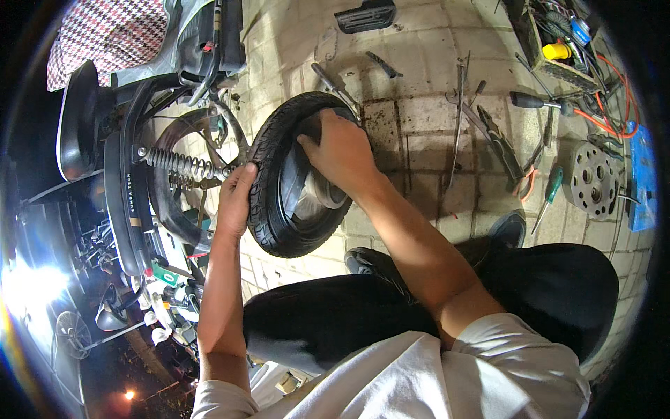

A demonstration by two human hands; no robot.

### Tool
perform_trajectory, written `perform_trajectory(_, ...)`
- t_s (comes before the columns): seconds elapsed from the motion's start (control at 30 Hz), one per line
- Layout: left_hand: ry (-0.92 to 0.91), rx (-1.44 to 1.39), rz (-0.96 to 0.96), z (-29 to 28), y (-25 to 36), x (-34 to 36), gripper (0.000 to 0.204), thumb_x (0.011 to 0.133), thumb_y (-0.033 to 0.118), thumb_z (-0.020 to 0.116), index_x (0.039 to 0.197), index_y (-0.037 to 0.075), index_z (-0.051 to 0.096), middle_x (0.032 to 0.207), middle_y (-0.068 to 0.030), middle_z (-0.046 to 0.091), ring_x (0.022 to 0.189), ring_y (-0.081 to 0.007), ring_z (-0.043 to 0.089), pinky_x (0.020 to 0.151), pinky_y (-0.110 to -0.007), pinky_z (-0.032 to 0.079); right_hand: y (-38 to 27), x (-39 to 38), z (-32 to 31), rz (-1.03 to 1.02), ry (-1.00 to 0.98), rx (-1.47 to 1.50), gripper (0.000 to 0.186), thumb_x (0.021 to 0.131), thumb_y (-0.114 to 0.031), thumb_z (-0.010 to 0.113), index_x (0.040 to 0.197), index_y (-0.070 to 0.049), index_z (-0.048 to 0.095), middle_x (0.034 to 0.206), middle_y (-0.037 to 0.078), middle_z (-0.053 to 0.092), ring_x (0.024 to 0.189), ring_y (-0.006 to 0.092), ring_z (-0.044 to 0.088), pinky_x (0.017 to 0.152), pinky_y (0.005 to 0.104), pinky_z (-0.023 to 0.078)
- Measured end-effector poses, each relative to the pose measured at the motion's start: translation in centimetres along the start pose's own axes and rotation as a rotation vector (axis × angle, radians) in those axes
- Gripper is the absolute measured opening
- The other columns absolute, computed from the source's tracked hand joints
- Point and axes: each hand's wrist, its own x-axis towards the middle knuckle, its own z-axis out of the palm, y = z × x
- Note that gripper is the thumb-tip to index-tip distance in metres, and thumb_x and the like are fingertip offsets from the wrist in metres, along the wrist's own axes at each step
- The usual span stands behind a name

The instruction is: The person mounts a tire onto a scooter wheel rim, then uses a cloth to wipe the tire and rim surfaces. The person continues to press the tire bead into the rim by hand around the circumference.

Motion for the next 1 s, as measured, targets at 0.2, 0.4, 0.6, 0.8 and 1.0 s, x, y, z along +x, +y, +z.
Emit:
perform_trajectory(0.2, 0.022, -0.134, 0.025, 0.6, 0.9, 0.1, 0.053, 0.094, 0.044, 0.063, 0.114, -0.005, 0.065, 0.102, -0.0099, 0.068, 0.091, -0.0153, 0.060, 0.084, -0.027, 0.046, 1.5, -2.9, 1.9, 0.349, -0.745, 0.011, 0.040, 0.087, -0.031, 0.072, 0.105, 0.005, 0.068, 0.078, 0.016, 0.069, 0.074, 0.0218, 0.070, 0.065, 0.0339, 0.055)
perform_trajectory(0.4, -0.034, 0.066, 0.027, 0.8, 1.4, -1.3, 0.082, 0.093, 0.056, 0.058, 0.142, -0.007, 0.038, 0.134, -0.0214, 0.053, 0.125, -0.0263, 0.048, 0.107, -0.033, 0.035, 2.4, -6.2, 8.1, 0.665, -0.168, 1.161, 0.044, 0.088, -0.018, 0.074, 0.114, 0.013, 0.056, 0.100, 0.019, 0.063, 0.086, 0.0263, 0.068, 0.075, 0.0368, 0.060)
perform_trajectory(0.6, -0.113, 0.139, 0.076, 0.9, 1.6, -3.1, 0.090, 0.093, 0.056, 0.058, 0.147, -0.009, 0.026, 0.139, -0.0231, 0.047, 0.130, -0.0281, 0.044, 0.109, -0.035, 0.032, 1.8, -6.0, 9.2, 0.799, -0.175, 1.337, 0.044, 0.090, -0.022, 0.072, 0.114, 0.008, 0.051, 0.095, 0.015, 0.059, 0.085, 0.0235, 0.063, 0.077, 0.0391, 0.057)
perform_trajectory(0.8, -0.123, 0.063, 0.106, 1.8, 1.2, -3.6, 0.092, 0.090, 0.057, 0.062, 0.145, -0.009, 0.028, 0.133, -0.0225, 0.051, 0.124, -0.0272, 0.048, 0.106, -0.036, 0.036, 2.6, -6.3, 9.4, 0.694, -0.480, 1.461, 0.050, 0.097, -0.034, 0.062, 0.124, 0.006, 0.048, 0.116, 0.015, 0.057, 0.103, 0.0224, 0.058, 0.086, 0.0382, 0.050)
perform_trajectory(1.0, -0.070, 0.047, 0.130, 1.9, 1.0, -3.3, 0.083, 0.086, 0.040, 0.076, 0.140, -0.008, 0.036, 0.122, -0.0185, 0.059, 0.111, -0.0219, 0.057, 0.095, -0.032, 0.046, 3.5, -6.2, 8.4, 0.369, -0.836, 1.919, 0.028, 0.100, -0.026, 0.053, 0.108, 0.000, 0.056, 0.098, 0.006, 0.057, 0.093, 0.0194, 0.059, 0.086, 0.0368, 0.049)
